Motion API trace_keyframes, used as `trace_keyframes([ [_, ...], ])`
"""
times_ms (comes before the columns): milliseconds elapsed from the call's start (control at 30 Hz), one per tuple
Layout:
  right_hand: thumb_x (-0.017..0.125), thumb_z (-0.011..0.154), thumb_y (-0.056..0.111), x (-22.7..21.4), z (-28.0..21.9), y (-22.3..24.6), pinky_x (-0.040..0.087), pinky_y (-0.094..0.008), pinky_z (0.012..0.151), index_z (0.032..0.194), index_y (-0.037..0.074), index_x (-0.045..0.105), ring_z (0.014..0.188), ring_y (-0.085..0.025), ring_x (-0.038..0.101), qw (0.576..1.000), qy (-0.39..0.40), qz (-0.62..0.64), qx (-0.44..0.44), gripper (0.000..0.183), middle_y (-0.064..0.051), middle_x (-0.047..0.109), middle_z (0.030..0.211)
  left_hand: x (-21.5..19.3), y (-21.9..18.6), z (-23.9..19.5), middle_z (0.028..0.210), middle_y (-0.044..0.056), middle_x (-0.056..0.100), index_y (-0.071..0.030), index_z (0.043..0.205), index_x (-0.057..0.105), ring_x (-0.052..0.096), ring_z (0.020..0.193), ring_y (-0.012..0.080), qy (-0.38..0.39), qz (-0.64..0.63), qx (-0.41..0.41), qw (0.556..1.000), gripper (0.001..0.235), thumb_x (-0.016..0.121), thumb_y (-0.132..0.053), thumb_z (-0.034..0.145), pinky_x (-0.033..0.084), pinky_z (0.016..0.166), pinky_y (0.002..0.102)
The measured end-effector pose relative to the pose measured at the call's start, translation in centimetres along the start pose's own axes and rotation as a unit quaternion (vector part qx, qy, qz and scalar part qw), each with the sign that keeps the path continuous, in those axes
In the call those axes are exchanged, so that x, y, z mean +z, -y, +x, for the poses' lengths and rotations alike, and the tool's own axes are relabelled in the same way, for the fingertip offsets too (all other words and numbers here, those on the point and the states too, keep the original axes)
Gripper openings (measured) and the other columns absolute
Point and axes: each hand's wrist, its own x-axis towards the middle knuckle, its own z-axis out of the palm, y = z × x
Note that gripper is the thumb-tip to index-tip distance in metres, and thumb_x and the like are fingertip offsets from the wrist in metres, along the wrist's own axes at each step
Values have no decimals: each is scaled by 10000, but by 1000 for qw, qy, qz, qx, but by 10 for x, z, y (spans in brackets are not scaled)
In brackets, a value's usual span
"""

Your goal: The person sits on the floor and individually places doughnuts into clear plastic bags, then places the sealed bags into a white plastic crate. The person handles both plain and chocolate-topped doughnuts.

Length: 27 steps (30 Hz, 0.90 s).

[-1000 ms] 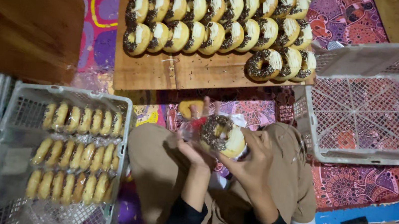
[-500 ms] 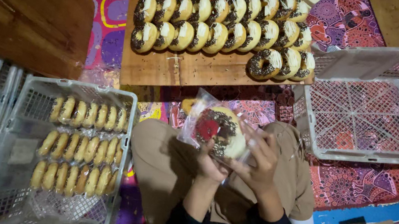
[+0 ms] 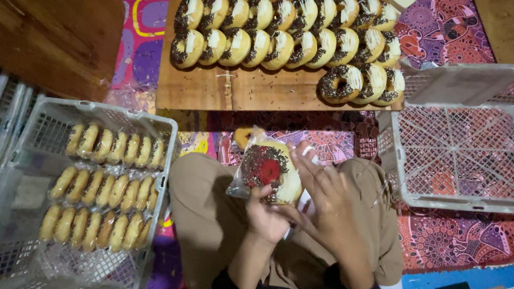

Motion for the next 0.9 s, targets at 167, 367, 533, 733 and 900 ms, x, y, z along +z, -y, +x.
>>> trace_keyframes([
  [167,899,826,449,6,-37,-35,491,-383,907,1051,205,636,1149,-177,534,972,-217,-75,-50,423,-15,553,1274,-33,-25,0,1680,272,297,-15,1621,263,351,1539,405,-20,42,-10,999,952,668,-188,778,434,1187,333],
  [367,837,869,269,22,-37,-24,387,-375,906,1093,256,738,1122,-130,566,953,-164,-83,-240,246,75,692,1183,-97,-15,2,1424,182,528,-87,1495,426,571,1257,276,-278,209,-2,937,706,704,-155,850,514,871,313],
  [533,780,833,135,-11,5,-1,519,-353,760,1003,88,794,860,-197,679,972,124,199,33,176,-51,731,901,-121,-13,-34,1132,153,694,4,1224,690,649,1000,200,-161,604,118,771,285,640,-228,1067,540,895,347],
  [733,797,876,114,-30,31,20,521,-352,700,977,56,708,791,-224,644,969,84,228,31,147,-58,663,856,-76,-20,-66,1005,155,676,0,1028,726,654,897,260,11,834,98,543,266,790,-186,849,550,788,344],
  [900,746,751,158,-45,54,22,488,-380,704,1073,55,762,840,-237,590,979,92,73,-164,339,-48,618,878,-28,-40,-50,720,211,621,16,893,613,652,654,330,5,746,-81,661,81,594,-51,935,479,626,428],
])
